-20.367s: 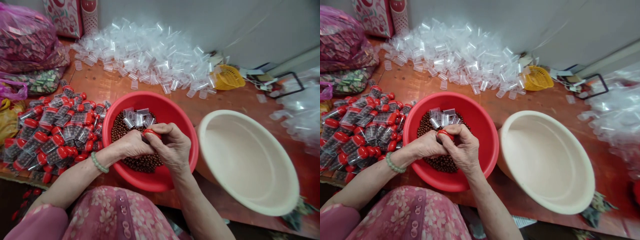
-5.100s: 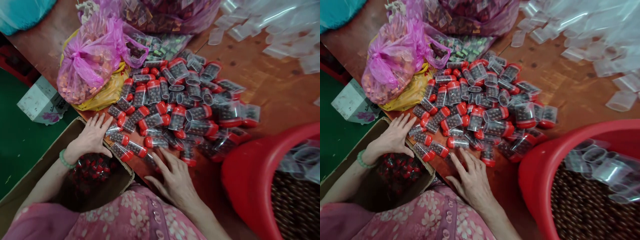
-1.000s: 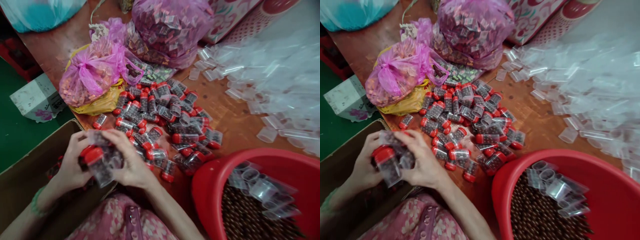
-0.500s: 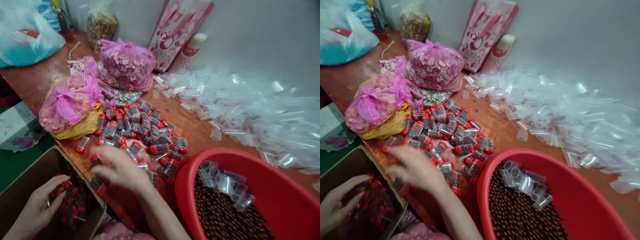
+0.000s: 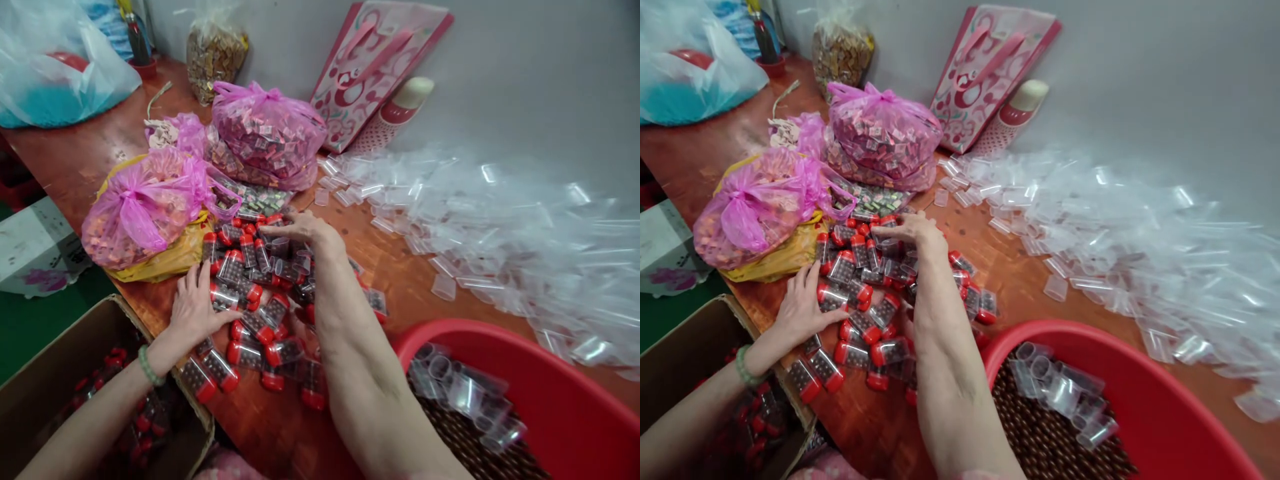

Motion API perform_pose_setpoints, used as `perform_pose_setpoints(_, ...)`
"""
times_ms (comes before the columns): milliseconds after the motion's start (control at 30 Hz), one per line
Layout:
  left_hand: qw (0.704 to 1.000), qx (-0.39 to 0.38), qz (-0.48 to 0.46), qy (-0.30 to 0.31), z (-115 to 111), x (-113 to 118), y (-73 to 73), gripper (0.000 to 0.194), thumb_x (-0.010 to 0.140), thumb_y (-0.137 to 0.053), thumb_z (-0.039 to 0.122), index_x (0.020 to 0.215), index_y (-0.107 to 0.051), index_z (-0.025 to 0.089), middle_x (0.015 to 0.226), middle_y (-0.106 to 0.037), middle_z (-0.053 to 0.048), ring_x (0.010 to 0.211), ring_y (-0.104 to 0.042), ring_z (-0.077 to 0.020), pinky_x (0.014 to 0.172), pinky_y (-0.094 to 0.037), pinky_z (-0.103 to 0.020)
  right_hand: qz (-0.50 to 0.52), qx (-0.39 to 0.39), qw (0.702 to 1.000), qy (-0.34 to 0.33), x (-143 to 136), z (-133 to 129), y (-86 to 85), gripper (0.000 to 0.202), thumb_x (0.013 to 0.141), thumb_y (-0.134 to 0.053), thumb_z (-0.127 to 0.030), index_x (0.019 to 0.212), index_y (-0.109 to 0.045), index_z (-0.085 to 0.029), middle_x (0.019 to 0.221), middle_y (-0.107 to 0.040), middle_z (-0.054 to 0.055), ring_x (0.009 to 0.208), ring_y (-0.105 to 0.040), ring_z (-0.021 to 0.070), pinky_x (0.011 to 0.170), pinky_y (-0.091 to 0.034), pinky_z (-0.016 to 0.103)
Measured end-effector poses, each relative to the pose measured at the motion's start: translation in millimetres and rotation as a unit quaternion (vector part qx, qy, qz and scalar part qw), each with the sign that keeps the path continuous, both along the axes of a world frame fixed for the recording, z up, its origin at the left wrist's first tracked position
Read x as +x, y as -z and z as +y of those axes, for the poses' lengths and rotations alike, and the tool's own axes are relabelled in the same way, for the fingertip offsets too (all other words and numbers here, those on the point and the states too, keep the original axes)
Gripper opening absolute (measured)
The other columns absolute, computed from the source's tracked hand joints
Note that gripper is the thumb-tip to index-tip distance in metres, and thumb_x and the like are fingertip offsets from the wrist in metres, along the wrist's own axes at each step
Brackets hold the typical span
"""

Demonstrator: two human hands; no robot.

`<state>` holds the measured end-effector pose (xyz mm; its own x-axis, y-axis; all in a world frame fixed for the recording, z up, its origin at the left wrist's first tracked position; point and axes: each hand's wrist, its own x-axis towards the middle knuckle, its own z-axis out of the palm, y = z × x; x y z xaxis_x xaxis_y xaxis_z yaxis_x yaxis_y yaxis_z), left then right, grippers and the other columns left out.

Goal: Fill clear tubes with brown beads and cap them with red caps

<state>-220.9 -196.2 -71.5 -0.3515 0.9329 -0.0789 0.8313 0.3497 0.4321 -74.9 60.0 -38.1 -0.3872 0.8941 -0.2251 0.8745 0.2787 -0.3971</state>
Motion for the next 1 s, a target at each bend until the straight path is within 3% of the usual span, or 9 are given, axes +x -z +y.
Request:
perform_pose_setpoints(100, 0.998, 0.032, -0.048, -0.023, 18.6, 12.9, 0.6, 0.128, 0.057, -0.076, 0.069, 0.153, -0.014, 0.013, 0.154, -0.018, -0.029, 0.135, -0.029, -0.0519, 0.102, -0.037, -0.064, -0.059, -0.06, 0.996, -0.003, -3.1, -13.1, -5.1, 0.095, 0.051, -0.066, -0.084, 0.125, -0.062, -0.024, 0.145, -0.041, 0.018, 0.132, -0.038, 0.0484, 0.101, -0.034, 0.066)
perform_pose_setpoints(200, 0.993, 0.077, -0.084, -0.042, 31.1, 21.2, 3.7, 0.13, 0.054, -0.08, 0.067, 0.153, -0.015, 0.015, 0.155, -0.011, -0.03, 0.138, -0.025, -0.053, 0.103, -0.034, -0.066, -0.048, -0.069, 0.996, -0.018, -4.4, -25.6, -9.1, 0.089, 0.053, -0.069, -0.081, 0.12, -0.064, -0.024, 0.142, -0.042, 0.017, 0.128, -0.045, 0.0448, 0.103, -0.036, 0.061)
perform_pose_setpoints(333, 0.977, 0.14, -0.146, -0.065, 37.9, 29.2, 9.1, 0.116, 0.054, -0.083, 0.061, 0.148, -0.033, 0.016, 0.148, -0.025, -0.025, 0.136, -0.035, -0.0443, 0.108, -0.036, -0.058, -0.025, -0.09, 0.995, -0.02, -7.5, -40.6, -8.8, 0.085, 0.056, -0.071, -0.078, 0.121, -0.065, -0.023, 0.139, -0.042, 0.016, 0.123, -0.049, 0.0402, 0.103, -0.039, 0.054)
perform_pose_setpoints(433, 0.951, 0.203, -0.22, -0.077, 42.1, 40.5, 15.2, 0.103, 0.057, -0.083, 0.057, 0.142, -0.042, 0.014, 0.139, -0.039, -0.019, 0.132, -0.044, -0.0337, 0.112, -0.036, -0.047, 0.039, -0.112, 0.993, -0.029, -12.4, -51.0, -5.5, 0.072, 0.054, -0.076, -0.07, 0.108, -0.071, -0.022, 0.13, -0.049, 0.012, 0.116, -0.052, 0.0343, 0.1, -0.042, 0.048)
perform_pose_setpoints(600, 0.919, 0.245, -0.286, -0.114, 48.1, 60.8, 25.2, 0.089, 0.059, -0.086, 0.045, 0.135, -0.048, 0.016, 0.13, -0.049, -0.015, 0.126, -0.05, -0.0296, 0.109, -0.041, -0.043, 0.191, -0.175, 0.965, -0.033, -13.6, -66.9, -0.2, 0.042, 0.052, -0.082, -0.05, 0.074, -0.072, -0.017, 0.088, -0.063, 0.005, 0.092, -0.058, 0.0229, 0.092, -0.046, 0.04)
perform_pose_setpoints(700, 0.909, 0.257, -0.308, -0.114, 46.9, 65.0, 26.6, 0.079, 0.061, -0.085, 0.037, 0.13, -0.053, 0.017, 0.123, -0.054, -0.012, 0.118, -0.057, -0.0265, 0.105, -0.045, -0.041, 0.243, -0.21, 0.946, -0.042, -6.6, -77.5, 2.7, 0.034, 0.058, -0.076, -0.045, 0.074, -0.069, -0.016, 0.073, -0.063, 0.0, 0.074, -0.058, 0.0169, 0.077, -0.05, 0.033)
perform_pose_setpoints(867, 0.91, 0.254, -0.304, -0.122, 34.4, 65.5, 15.2, 0.076, 0.06, -0.083, 0.025, 0.131, -0.055, 0.021, 0.123, -0.058, -0.009, 0.115, -0.059, -0.0263, 0.104, -0.046, -0.042, 0.331, -0.233, 0.914, -0.006, 4.7, -102.5, 3.4, 0.037, 0.064, -0.069, -0.039, 0.092, -0.068, -0.015, 0.083, -0.07, 0.002, 0.07, -0.061, 0.0151, 0.068, -0.05, 0.028)
perform_pose_setpoints(1000, 0.914, 0.278, -0.275, -0.104, 7.4, 58.1, -11.1, 0.075, 0.062, -0.079, 0.02, 0.133, -0.054, 0.022, 0.126, -0.058, -0.009, 0.116, -0.058, -0.0264, 0.105, -0.045, -0.042, 0.417, -0.245, 0.875, -0.002, -0.3, -137.1, -15.3, 0.036, 0.065, -0.072, -0.037, 0.093, -0.068, -0.014, 0.086, -0.069, 0.004, 0.072, -0.062, 0.0154, 0.07, -0.051, 0.029)
